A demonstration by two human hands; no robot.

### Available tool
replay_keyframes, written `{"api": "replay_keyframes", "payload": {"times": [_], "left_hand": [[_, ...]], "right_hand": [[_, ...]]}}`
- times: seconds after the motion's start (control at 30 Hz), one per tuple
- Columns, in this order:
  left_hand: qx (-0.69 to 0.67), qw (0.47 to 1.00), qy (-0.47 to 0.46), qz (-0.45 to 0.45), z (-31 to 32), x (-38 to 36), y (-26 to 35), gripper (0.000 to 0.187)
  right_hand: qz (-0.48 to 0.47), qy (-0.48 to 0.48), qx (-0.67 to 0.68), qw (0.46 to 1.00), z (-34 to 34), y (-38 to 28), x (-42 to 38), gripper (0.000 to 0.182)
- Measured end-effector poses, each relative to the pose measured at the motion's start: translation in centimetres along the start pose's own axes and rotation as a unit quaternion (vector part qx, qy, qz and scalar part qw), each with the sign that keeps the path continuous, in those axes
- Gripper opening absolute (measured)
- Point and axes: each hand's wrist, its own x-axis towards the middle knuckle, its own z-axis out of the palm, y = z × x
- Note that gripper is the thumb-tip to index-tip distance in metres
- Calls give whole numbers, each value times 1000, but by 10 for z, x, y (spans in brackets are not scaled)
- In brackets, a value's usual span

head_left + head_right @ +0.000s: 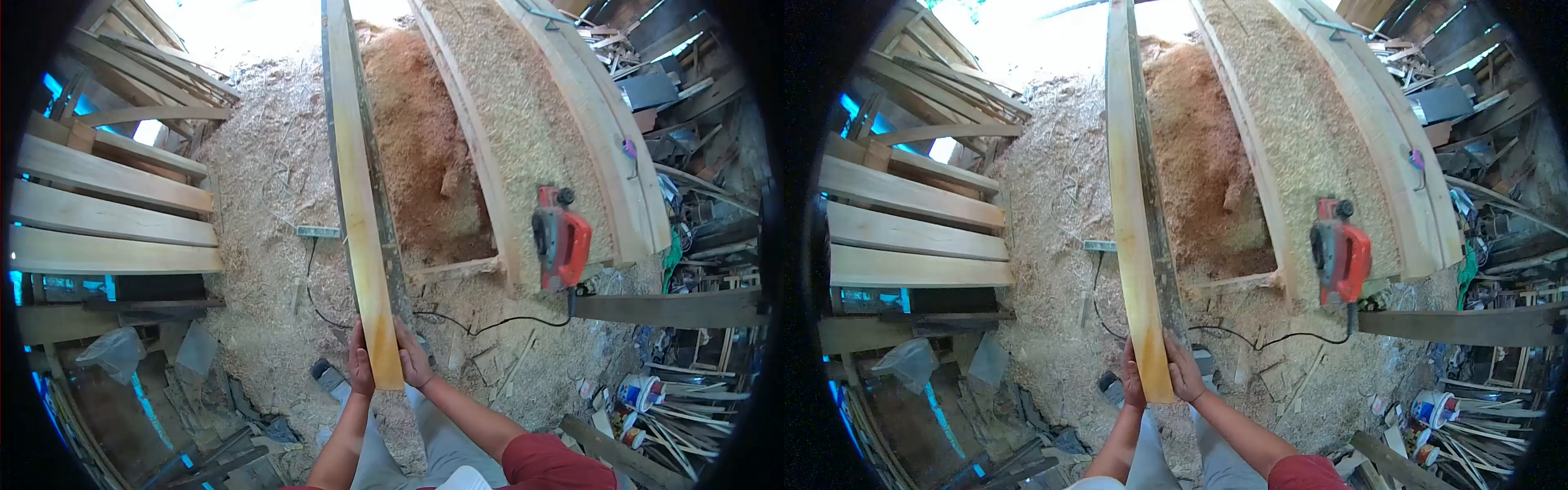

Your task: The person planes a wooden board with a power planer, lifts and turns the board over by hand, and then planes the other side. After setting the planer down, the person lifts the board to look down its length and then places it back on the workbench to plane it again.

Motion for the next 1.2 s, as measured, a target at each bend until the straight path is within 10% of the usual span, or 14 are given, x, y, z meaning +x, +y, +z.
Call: {"api": "replay_keyframes", "payload": {"times": [0.53,0.97,1.03,1.1,1.2], "left_hand": [[-221,967,-129,-1,4,-14,31,83],[-181,961,-182,99,98,-13,448,68],[-205,962,-161,77,119,-12,520,65],[-210,973,-93,26,143,-14,593,60],[-230,971,-61,-14,160,-2,661,51]], "right_hand": [[35,8,173,984,11,-67,-1,84],[4,28,176,984,-84,-398,92,61],[-99,18,306,947,-103,-520,110,56],[35,-44,531,845,-117,-553,147,60],[64,-23,536,842,-134,-631,168,60]]}}
